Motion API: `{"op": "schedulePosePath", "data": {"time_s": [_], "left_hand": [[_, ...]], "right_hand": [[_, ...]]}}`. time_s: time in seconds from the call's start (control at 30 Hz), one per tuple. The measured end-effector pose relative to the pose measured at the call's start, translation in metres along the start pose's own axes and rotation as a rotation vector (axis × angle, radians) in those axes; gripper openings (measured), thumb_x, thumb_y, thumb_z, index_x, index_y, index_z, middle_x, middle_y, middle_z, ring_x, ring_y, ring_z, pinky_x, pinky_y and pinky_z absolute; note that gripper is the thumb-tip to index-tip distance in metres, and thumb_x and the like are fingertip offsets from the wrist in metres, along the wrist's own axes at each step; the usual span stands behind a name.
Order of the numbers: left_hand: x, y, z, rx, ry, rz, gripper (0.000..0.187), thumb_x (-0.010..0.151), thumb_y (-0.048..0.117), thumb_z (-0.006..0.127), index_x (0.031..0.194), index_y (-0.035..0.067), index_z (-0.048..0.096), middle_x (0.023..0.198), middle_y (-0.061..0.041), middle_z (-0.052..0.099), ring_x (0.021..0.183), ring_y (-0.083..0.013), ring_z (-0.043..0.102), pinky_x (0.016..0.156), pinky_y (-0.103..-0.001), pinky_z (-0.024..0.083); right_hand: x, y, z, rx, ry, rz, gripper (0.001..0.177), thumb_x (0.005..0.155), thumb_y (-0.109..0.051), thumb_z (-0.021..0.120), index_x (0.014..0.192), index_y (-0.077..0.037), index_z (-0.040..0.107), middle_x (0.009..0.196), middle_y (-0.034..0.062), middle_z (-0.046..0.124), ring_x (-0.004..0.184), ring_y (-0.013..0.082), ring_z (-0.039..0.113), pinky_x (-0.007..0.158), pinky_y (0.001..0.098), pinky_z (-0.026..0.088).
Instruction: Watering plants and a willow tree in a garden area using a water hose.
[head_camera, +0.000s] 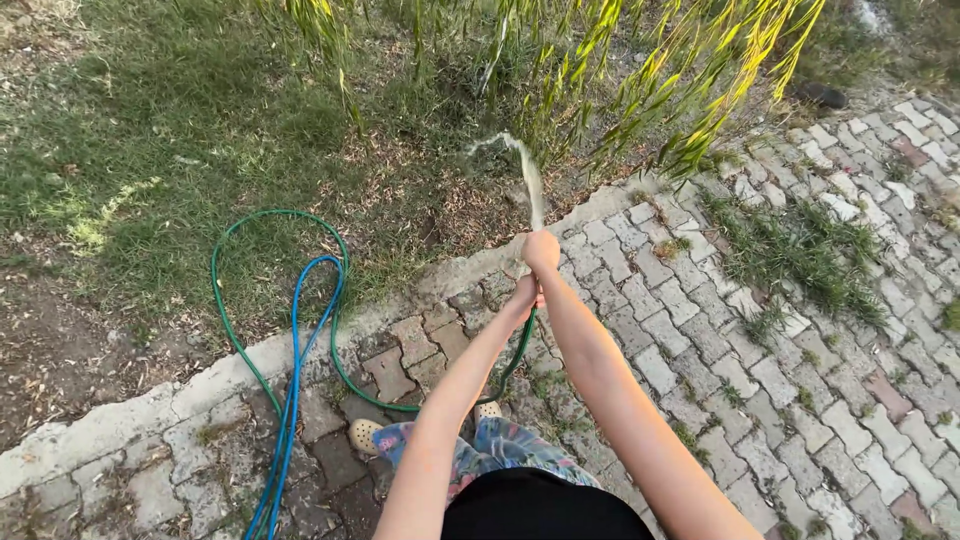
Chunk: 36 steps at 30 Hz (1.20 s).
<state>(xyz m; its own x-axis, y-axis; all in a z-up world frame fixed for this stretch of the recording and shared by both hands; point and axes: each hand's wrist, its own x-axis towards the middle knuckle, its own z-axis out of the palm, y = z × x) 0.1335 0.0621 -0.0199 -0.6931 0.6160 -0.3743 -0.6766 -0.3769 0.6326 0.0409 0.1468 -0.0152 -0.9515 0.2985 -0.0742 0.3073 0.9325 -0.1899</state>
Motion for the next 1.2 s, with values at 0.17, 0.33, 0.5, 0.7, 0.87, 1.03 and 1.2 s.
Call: {"op": "schedulePosePath", "data": {"time_s": [0.17, 0.33, 0.5, 0.7, 0.87, 1.03, 1.2], "left_hand": [[-0.015, 0.012, -0.006, 0.012, -0.009, -0.043, 0.045, 0.108, 0.035, 0.034, 0.067, 0.019, 0.041, 0.055, 0.007, 0.036, 0.041, -0.0086, 0.032, 0.041, -0.028, 0.026], [-0.035, 0.027, -0.034, -0.004, 0.012, -0.066, 0.048, 0.110, 0.038, 0.032, 0.066, 0.019, 0.039, 0.054, 0.007, 0.035, 0.042, -0.0090, 0.032, 0.042, -0.028, 0.025], [-0.069, 0.061, -0.070, -0.002, 0.010, -0.007, 0.043, 0.108, 0.035, 0.031, 0.071, 0.018, 0.046, 0.055, 0.008, 0.036, 0.043, -0.0080, 0.030, 0.042, -0.028, 0.025], [-0.092, 0.091, -0.123, 0.125, 0.163, 0.017, 0.038, 0.105, 0.028, 0.034, 0.073, 0.014, 0.048, 0.056, 0.002, 0.042, 0.047, -0.0138, 0.039, 0.047, -0.032, 0.033], [-0.099, 0.123, -0.139, 0.135, 0.126, 0.026, 0.034, 0.104, 0.023, 0.034, 0.075, 0.013, 0.049, 0.057, 0.002, 0.042, 0.047, -0.0133, 0.040, 0.046, -0.032, 0.034], [-0.071, 0.132, -0.148, 0.101, 0.060, 0.083, 0.036, 0.105, 0.025, 0.036, 0.072, 0.014, 0.045, 0.056, 0.003, 0.041, 0.045, -0.0120, 0.040, 0.044, -0.030, 0.033], [-0.075, 0.142, -0.127, 0.209, 0.185, 0.076, 0.044, 0.105, 0.043, 0.038, 0.080, 0.011, 0.054, 0.058, -0.003, 0.053, 0.047, -0.0179, 0.052, 0.046, -0.034, 0.041]], "right_hand": [[-0.011, -0.017, -0.003, 0.259, 0.048, 0.261, 0.041, 0.094, -0.031, 0.054, 0.092, 0.004, 0.075, 0.093, 0.0281, 0.074, 0.090, 0.0446, 0.073, 0.083, 0.0534, 0.058], [-0.014, -0.057, 0.005, 0.267, 0.058, 0.231, 0.041, 0.095, -0.031, 0.054, 0.092, 0.004, 0.075, 0.094, 0.0299, 0.073, 0.092, 0.0462, 0.073, 0.084, 0.0537, 0.058], [-0.030, -0.126, 0.003, 0.304, 0.020, 0.221, 0.040, 0.093, -0.029, 0.054, 0.091, 0.006, 0.075, 0.093, 0.0314, 0.073, 0.094, 0.0462, 0.072, 0.087, 0.0537, 0.057], [-0.035, -0.198, 0.004, 0.409, 0.029, 0.292, 0.035, 0.091, -0.024, 0.055, 0.093, 0.004, 0.077, 0.095, 0.0307, 0.073, 0.094, 0.0455, 0.073, 0.086, 0.0529, 0.058], [-0.040, -0.229, -0.024, 0.073, 0.082, -0.039, 0.026, 0.088, -0.016, 0.057, 0.094, 0.000, 0.077, 0.093, 0.0264, 0.072, 0.087, 0.0447, 0.074, 0.077, 0.0528, 0.060], [-0.027, -0.241, -0.057, 0.339, 0.193, 0.230, 0.036, 0.101, -0.026, 0.058, 0.087, 0.003, 0.075, 0.088, 0.0270, 0.073, 0.086, 0.0433, 0.074, 0.080, 0.0513, 0.059], [-0.020, -0.218, -0.059, 0.079, 0.219, -0.106, 0.021, 0.086, -0.015, 0.060, 0.089, -0.003, 0.076, 0.087, 0.0262, 0.071, 0.080, 0.0443, 0.073, 0.073, 0.0537, 0.059]]}}
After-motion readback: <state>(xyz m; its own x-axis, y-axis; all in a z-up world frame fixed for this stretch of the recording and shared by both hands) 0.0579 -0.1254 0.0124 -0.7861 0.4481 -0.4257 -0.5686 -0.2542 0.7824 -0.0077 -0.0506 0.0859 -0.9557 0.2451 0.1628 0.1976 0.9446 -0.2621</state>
